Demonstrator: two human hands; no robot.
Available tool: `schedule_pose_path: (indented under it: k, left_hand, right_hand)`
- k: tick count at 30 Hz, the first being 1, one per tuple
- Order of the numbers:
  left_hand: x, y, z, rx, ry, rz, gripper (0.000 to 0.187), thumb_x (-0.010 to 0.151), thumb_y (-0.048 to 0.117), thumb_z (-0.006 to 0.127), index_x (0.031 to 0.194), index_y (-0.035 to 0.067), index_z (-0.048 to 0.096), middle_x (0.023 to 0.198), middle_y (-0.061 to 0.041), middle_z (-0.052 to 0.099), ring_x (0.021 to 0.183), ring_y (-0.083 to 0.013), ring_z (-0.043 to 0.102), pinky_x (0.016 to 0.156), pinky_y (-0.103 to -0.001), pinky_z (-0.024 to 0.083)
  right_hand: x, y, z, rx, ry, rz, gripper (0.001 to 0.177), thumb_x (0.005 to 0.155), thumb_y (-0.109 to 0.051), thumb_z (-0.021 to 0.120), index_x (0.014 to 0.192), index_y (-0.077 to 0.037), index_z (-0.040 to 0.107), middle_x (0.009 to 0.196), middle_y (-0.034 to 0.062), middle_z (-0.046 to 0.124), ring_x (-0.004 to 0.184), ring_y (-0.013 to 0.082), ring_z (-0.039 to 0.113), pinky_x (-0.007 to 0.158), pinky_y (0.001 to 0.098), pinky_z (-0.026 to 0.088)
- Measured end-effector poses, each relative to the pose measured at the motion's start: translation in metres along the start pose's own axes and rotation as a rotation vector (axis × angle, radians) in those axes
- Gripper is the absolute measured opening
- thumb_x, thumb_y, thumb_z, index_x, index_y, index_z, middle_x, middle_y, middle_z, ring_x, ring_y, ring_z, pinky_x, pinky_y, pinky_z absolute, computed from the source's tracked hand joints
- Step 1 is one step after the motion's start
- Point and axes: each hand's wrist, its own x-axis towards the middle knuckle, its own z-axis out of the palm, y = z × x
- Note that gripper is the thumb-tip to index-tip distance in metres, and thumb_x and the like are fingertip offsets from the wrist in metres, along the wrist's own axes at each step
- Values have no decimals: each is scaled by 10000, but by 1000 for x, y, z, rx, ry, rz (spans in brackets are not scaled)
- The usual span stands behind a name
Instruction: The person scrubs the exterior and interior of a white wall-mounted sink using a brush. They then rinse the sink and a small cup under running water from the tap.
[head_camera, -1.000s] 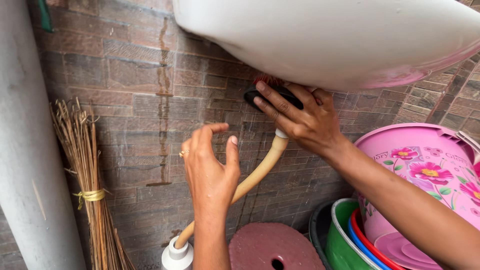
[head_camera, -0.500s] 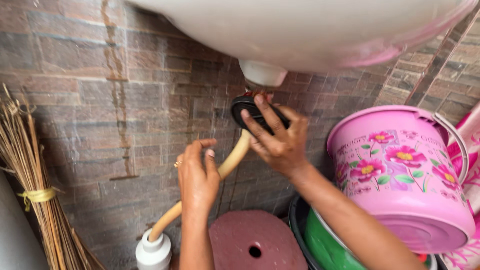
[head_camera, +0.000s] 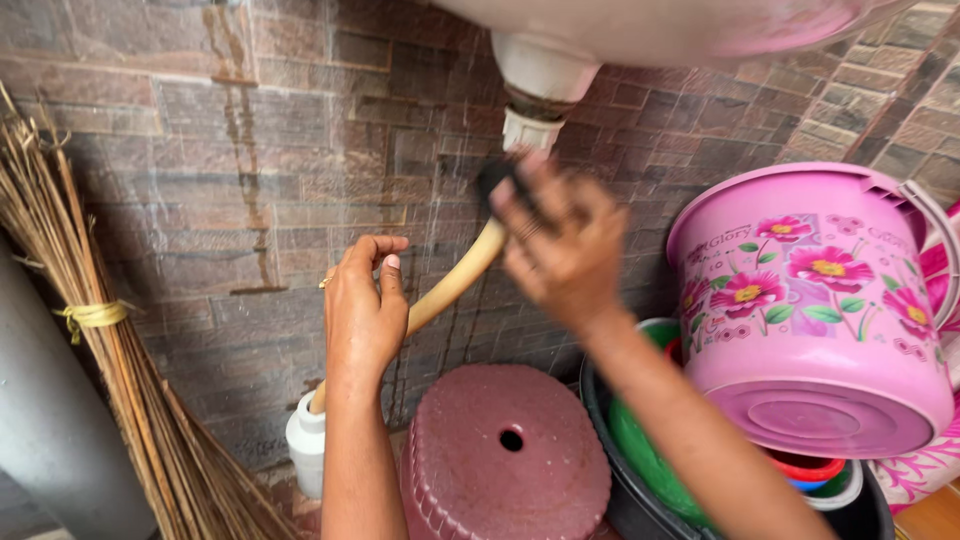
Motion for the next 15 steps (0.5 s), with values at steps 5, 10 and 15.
schedule_pose_path:
  k: [5, 10, 15]
  left_hand:
    - [2, -10, -5, 3, -24, -30, 171, 971, 106, 585, 1081, 53, 704, 1057, -183, 734, 1003, -372, 684, 882, -476, 501]
    - [9, -17, -23, 97, -109, -81, 178, 974, 155, 599, 1092, 74, 705, 1054, -183, 731, 988, -383, 678, 862, -480, 512]
    - [20, -53, -35, 314, -400, -169, 199, 979, 185, 586, 1113, 138, 726, 1105, -151, 733, 1047, -380, 675, 877, -496, 512]
  right_hand:
    - [-48, -132, 41, 341, -255, -77, 329, 894, -68, 722, 1199, -189, 691, 1381, 24, 624, 1365, 253, 618, 846, 398, 537]
    - [-38, -160, 50, 371, -408, -70, 466, 737, -139, 737, 1203, -144, 712, 1321, 83, 627, 1276, 308, 584, 887, 491, 517]
    - [-17, -66, 34, 74, -114, 134, 584, 878, -240, 817, 1438, -216, 652, 1632, 1, 428, 1345, 230, 528, 1049, 476, 483]
